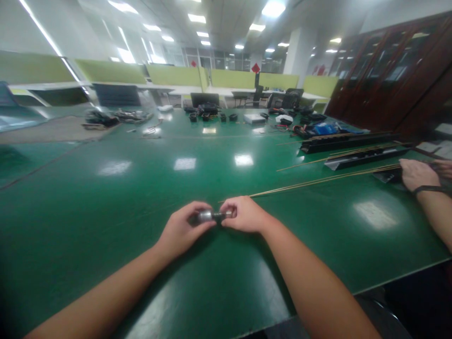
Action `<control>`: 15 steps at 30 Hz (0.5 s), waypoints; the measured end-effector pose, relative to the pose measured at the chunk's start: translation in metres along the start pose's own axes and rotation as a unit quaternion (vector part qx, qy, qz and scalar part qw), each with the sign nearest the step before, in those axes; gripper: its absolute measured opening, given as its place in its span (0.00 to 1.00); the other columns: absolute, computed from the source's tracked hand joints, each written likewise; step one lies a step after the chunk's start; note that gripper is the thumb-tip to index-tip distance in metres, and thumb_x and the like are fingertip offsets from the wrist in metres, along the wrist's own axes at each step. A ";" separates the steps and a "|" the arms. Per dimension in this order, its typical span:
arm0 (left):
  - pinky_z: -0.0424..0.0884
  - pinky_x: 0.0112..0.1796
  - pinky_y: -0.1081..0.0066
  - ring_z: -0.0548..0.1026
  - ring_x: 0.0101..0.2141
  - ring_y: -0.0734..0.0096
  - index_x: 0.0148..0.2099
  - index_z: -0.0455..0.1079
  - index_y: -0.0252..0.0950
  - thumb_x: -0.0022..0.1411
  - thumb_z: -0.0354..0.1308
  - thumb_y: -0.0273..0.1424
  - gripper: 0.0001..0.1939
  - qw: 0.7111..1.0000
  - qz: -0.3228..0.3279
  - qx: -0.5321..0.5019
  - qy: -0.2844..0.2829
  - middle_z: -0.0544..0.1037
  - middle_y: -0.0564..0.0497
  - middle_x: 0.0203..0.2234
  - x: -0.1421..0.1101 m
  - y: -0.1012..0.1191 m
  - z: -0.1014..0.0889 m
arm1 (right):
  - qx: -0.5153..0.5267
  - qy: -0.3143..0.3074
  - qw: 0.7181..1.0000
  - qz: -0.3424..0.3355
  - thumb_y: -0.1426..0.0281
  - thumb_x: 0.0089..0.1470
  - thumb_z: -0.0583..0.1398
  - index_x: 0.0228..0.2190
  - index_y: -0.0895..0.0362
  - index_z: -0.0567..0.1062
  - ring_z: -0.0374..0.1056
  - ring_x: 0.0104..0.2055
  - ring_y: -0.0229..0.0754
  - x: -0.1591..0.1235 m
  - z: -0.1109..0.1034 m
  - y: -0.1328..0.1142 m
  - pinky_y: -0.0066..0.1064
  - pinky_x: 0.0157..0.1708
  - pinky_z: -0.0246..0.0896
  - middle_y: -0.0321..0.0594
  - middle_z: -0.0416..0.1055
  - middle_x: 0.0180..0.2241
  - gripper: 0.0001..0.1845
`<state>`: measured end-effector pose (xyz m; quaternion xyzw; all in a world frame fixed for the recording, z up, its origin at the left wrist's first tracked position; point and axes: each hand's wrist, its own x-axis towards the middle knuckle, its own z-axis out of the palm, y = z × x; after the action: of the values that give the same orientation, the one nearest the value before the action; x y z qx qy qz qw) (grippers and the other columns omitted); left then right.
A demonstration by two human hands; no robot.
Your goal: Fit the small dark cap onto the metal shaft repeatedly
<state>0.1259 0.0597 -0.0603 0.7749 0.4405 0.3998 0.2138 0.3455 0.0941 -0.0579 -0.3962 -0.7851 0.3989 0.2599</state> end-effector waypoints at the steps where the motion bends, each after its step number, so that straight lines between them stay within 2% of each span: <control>1: 0.71 0.41 0.68 0.75 0.39 0.67 0.44 0.72 0.37 0.57 0.66 0.32 0.13 1.000 0.007 -0.002 0.009 0.77 0.49 0.39 0.000 0.000 -0.001 | -0.004 -0.001 1.000 -0.005 0.72 0.45 0.66 0.37 0.59 0.77 0.67 0.28 0.36 0.000 0.001 -0.001 0.26 0.29 0.61 0.37 0.75 0.29 0.14; 4: 0.71 0.43 0.67 0.75 0.39 0.67 0.42 0.71 0.36 0.57 0.65 0.30 0.11 0.999 0.027 -0.016 0.026 0.77 0.48 0.38 0.001 0.000 -0.002 | -0.040 0.001 0.999 -0.034 0.73 0.45 0.65 0.38 0.58 0.77 0.68 0.29 0.37 -0.002 0.003 -0.007 0.26 0.31 0.62 0.37 0.76 0.31 0.15; 9: 0.71 0.42 0.67 0.75 0.39 0.68 0.38 0.70 0.35 0.58 0.63 0.27 0.06 0.998 0.053 -0.042 0.019 0.76 0.48 0.37 0.001 0.004 0.000 | -0.120 0.040 0.989 -0.072 0.76 0.45 0.64 0.39 0.56 0.77 0.69 0.32 0.39 -0.005 0.003 -0.013 0.28 0.34 0.61 0.37 0.76 0.32 0.15; 15: 0.70 0.40 0.70 0.74 0.37 0.69 0.36 0.70 0.35 0.56 0.64 0.27 0.06 0.997 0.058 -0.037 0.024 0.76 0.49 0.36 0.001 0.009 0.002 | -0.120 0.050 0.986 -0.106 0.76 0.46 0.64 0.38 0.57 0.77 0.68 0.32 0.38 -0.006 0.004 -0.015 0.27 0.33 0.61 0.38 0.75 0.31 0.14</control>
<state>0.1320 0.0561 -0.0546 0.7811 0.3849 0.4456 0.2079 0.3400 0.0824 -0.0481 -0.3582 -0.8508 0.2520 0.2904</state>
